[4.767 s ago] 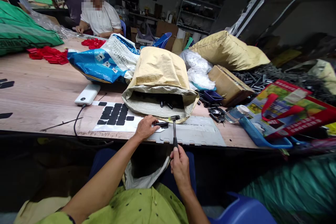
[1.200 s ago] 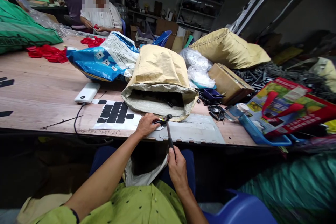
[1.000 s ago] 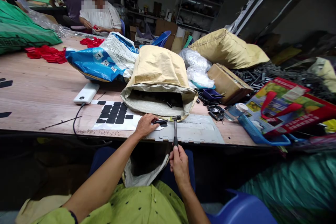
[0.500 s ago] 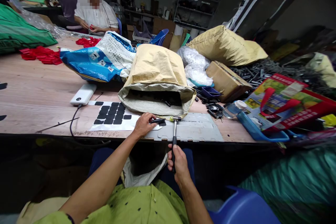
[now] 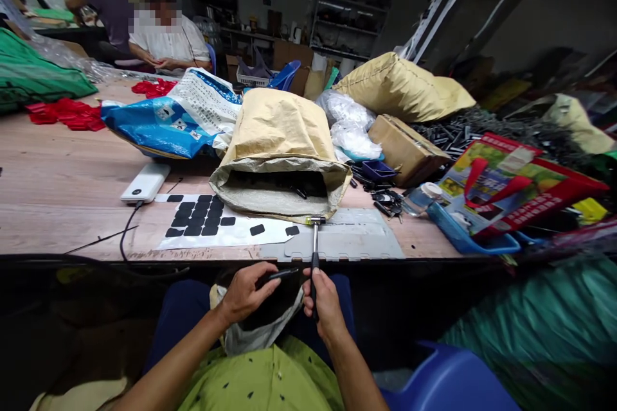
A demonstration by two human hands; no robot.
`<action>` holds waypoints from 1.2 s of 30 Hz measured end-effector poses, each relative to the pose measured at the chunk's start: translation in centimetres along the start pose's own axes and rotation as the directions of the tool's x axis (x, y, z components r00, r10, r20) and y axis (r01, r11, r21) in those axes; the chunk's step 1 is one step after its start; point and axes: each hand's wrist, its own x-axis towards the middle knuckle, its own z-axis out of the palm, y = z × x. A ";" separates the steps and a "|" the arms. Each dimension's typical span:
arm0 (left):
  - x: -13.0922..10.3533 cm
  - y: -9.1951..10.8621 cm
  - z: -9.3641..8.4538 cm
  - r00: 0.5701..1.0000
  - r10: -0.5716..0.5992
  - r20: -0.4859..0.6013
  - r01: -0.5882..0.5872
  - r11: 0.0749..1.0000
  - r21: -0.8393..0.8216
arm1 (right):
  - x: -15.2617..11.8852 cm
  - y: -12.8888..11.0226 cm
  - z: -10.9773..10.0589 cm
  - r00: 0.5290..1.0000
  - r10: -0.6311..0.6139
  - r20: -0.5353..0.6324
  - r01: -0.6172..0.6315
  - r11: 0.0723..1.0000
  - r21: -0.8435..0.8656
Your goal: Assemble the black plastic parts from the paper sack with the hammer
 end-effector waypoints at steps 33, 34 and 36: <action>26.7 1.5 -1.5 0.791 -0.484 -0.374 0.576 0.794 0.193 | 0.3 0.5 -0.6 1.000 0.021 0.019 -0.021 0.999 -0.025; 26.0 1.4 -1.8 0.803 -0.460 -0.379 0.557 0.805 0.202 | 0.3 0.5 -0.6 1.000 0.022 0.021 -0.021 1.000 -0.023; 24.0 1.2 -2.4 0.849 -0.363 -0.384 0.469 0.853 0.229 | 0.2 0.5 -0.6 1.000 0.021 0.020 -0.021 1.000 -0.019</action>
